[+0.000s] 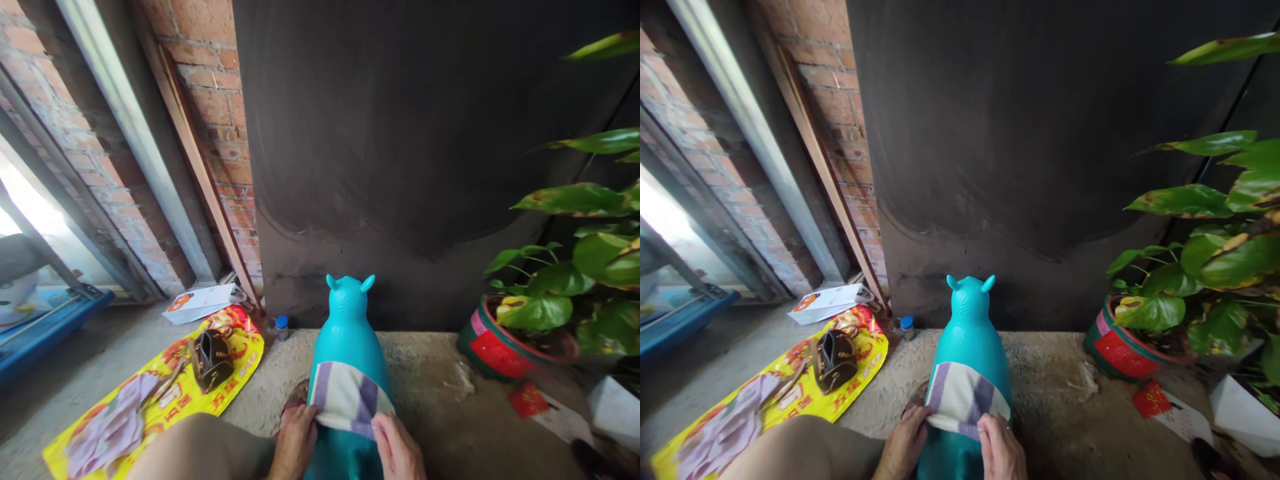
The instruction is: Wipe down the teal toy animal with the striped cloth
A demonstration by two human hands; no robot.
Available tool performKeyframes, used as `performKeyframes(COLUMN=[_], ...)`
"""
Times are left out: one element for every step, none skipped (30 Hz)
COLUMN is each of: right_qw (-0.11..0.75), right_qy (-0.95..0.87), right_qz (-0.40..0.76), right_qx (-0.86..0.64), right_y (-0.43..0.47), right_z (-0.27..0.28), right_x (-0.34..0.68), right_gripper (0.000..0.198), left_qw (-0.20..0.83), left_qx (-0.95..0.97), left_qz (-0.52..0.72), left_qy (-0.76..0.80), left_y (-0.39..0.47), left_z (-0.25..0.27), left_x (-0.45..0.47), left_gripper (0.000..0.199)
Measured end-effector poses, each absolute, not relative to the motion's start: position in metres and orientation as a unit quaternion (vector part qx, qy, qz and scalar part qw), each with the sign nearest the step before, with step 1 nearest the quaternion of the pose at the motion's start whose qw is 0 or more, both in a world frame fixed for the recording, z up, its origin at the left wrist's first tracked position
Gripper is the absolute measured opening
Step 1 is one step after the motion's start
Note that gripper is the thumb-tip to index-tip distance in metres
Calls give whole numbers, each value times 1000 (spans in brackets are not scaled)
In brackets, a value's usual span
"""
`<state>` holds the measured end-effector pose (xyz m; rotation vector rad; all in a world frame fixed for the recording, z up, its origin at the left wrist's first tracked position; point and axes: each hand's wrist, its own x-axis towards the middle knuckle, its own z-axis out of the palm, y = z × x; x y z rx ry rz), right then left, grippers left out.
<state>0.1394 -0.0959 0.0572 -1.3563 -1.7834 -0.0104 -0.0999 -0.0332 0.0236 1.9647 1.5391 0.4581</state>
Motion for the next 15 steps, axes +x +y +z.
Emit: performKeyframes(right_qw=[443, 450, 457, 463, 466, 469, 471, 474, 477, 480, 482, 482, 475, 461, 436], right_qy=[-713, -709, -706, -705, -705, -704, -701, -695, -689, -683, -677, -672, -665, -654, -636], right_qz=[-7, -7, -6, -3, 2, 4, 4, 2, -1, -2, -2, 3, 15, 33, 54], right_qx=[-544, -543, -541, -537, -535, -534, -536, -540, -545, -550, -555, -562, -576, -598, -634], right_y=[-97, -97, -97, -96, -94, -93, -91, -90, -90, -89, -88, -86, -83, -77, -69], right_z=[63, 70, 79, 89, 100, 111, 123, 135, 145, 153, 159, 162, 162, 160, 155], right_x=[141, 143, 145, 148, 149, 151, 152, 153, 153, 154, 154, 156, 157, 159, 161], right_gripper=[14, 14, 14, 14, 14, 14, 14, 14, 15, 16, 17, 18, 20, 23, 26], left_qw=[297, 298, 300, 300, 289, 281, 274, 258, 234, 215, 204, 192, 184, 176, 168], left_qx=[742, 748, 757, 771, 784, 799, 816, 833, 845, 850, 854, 859, 860, 860, 857], left_qz=[175, 177, 179, 179, 176, 170, 161, 149, 133, 110, 91, 80, 75, 77, 84], left_qy=[575, 566, 552, 532, 520, 503, 483, 467, 462, 468, 470, 468, 469, 473, 480], left_y=[-32, -30, -28, -27, -25, -23, -21, -19, -17, -13, -9, -3, 5, 14, 24], left_z=[31, 41, 54, 71, 89, 110, 132, 153, 173, 190, 203, 213, 217, 217, 213], left_x=[-102, -104, -107, -110, -114, -116, -119, -120, -121, -121, -120, -118, -115, -112, -107], left_gripper=[40, 40, 40, 38, 36, 33, 30, 27, 26, 29, 30, 31, 32, 31, 31])
